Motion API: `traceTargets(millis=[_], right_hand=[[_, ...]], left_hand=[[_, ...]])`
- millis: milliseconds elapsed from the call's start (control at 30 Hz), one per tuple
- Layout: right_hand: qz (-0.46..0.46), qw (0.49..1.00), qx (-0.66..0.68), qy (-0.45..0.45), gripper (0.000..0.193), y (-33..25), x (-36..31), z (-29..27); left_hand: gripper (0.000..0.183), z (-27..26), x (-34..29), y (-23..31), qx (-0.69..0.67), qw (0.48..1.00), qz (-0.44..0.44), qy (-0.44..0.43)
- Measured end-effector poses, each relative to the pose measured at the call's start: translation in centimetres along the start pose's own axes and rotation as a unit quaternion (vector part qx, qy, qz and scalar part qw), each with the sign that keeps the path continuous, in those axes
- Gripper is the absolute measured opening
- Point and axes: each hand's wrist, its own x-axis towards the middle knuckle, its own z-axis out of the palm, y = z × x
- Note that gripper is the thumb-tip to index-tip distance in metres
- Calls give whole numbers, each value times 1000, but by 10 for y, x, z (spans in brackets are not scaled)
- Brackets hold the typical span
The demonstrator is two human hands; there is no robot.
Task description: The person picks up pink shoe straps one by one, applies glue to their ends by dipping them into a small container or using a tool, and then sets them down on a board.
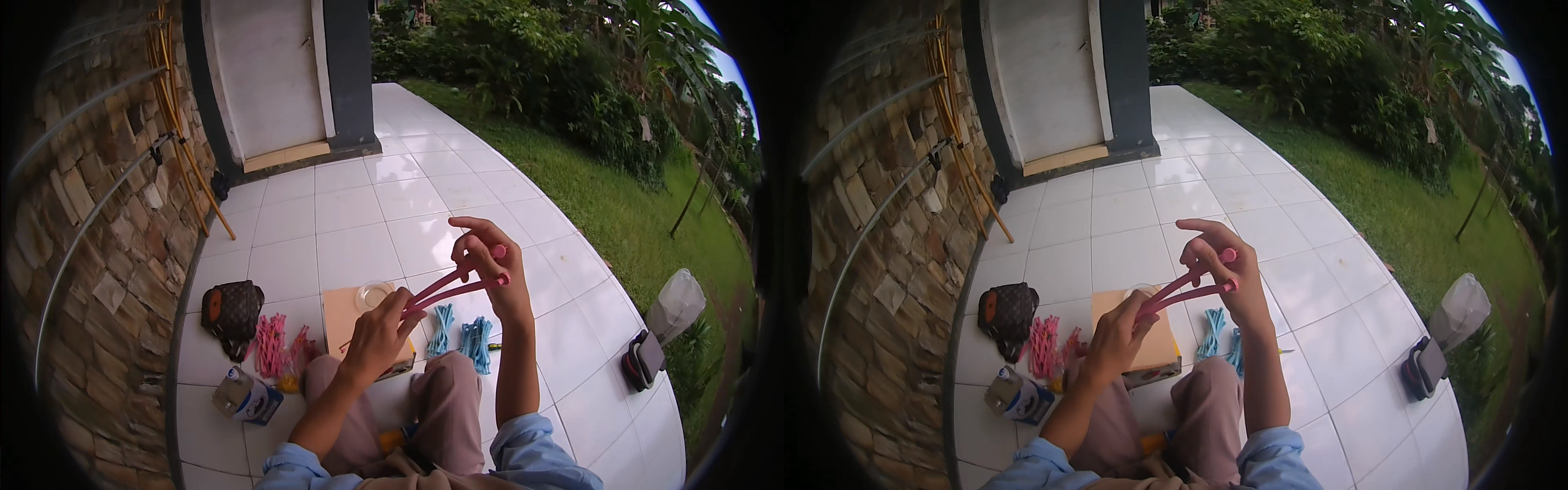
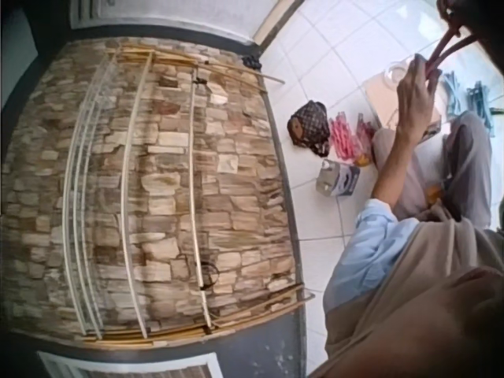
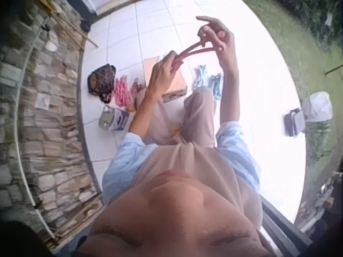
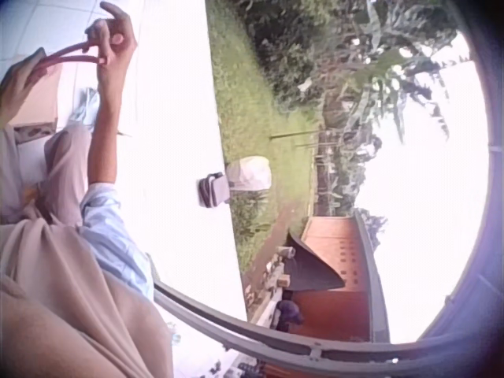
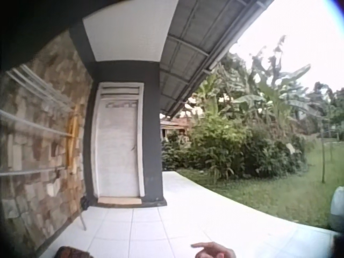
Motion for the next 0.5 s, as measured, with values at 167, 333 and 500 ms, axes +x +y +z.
traceTargets(millis=[167,333,500], right_hand=[[0,1000,21,-15,41,20,6,-36],[6,986,160,-34,78,61,11,-24],[113,969,182,-125,62,131,-2,8]], left_hand=[[22,11,4,1,-33,998,-62,-9],[32,30,11,-23,-150,981,-126,-8],[22,66,17,-62,-203,958,-203,-3]])
